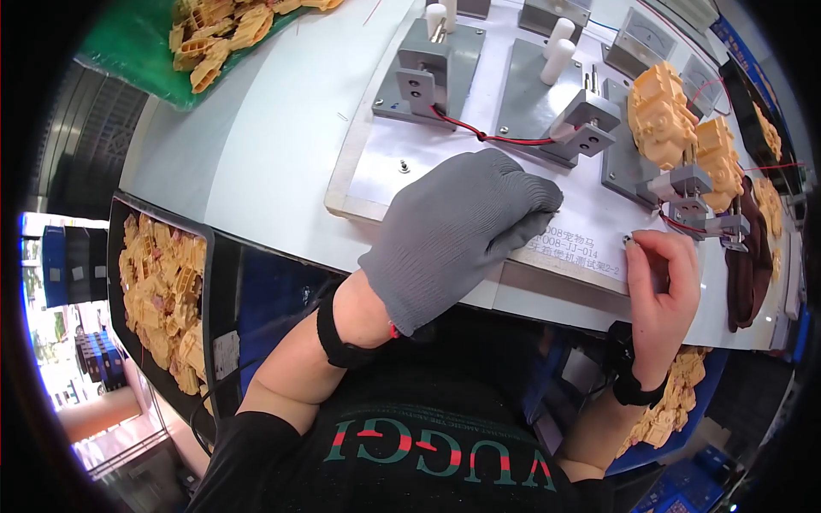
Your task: Testing and assembling yellow mechanical components on a specialized test rig.
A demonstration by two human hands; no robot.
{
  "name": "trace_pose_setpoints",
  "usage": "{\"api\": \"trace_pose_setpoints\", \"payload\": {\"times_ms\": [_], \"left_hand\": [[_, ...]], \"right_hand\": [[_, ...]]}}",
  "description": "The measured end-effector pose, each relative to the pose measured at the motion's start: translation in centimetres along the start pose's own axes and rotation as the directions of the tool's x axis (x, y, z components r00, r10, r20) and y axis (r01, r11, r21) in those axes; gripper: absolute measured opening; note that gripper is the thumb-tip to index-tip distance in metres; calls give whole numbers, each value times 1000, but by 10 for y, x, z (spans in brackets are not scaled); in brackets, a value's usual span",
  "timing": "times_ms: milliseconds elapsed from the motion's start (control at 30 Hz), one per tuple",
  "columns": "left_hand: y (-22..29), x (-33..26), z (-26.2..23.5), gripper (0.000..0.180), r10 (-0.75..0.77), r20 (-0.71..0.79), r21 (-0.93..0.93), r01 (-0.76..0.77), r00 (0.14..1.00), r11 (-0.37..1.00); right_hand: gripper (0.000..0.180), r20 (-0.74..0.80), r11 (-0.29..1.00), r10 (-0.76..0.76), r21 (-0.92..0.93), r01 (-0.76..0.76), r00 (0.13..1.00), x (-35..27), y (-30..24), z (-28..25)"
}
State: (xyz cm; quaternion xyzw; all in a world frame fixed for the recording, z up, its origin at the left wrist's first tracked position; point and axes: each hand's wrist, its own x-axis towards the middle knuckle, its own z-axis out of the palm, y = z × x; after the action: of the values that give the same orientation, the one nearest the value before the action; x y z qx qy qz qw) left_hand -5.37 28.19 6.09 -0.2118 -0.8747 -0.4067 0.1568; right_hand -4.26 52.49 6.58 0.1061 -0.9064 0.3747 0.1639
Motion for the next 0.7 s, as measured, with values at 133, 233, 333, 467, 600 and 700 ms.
{"api": "trace_pose_setpoints", "payload": {"times_ms": [133, 233, 333, 467, 600, 700], "left_hand": [[-3, 0, -3, 18, 13, -44, -37, -15, 999, 999], [-5, 0, -3, 19, 44, -51, -13, -45, 998, 999], [-6, 0, -1, 18, 40, -54, 9, -40, 998, 999], [-4, 0, 0, 17, 18, -46, 24, -17, 999, 1000], [-4, 0, -2, 16, 36, -56, -28, -37, 998, 999], [0, 0, -9, 16, -8, -53, -203, -3, 999, 979]], "right_hand": [[11, 14, 1000, -17, 11, 17, 1000, 1, 0, 2], [11, 10, 999, -41, 3, 41, 999, 3, -2, 2], [10, 11, 999, -53, -8, 53, 999, 3, -3, 3], [11, 18, 1000, -12, 10, 12, 1000, 3, -2, 3], [9, 7, 999, -27, 28, 27, 1000, 3, -4, 2], [10, -130, 978, -57, 192, 81, 990, -10, -7, 2]]}}
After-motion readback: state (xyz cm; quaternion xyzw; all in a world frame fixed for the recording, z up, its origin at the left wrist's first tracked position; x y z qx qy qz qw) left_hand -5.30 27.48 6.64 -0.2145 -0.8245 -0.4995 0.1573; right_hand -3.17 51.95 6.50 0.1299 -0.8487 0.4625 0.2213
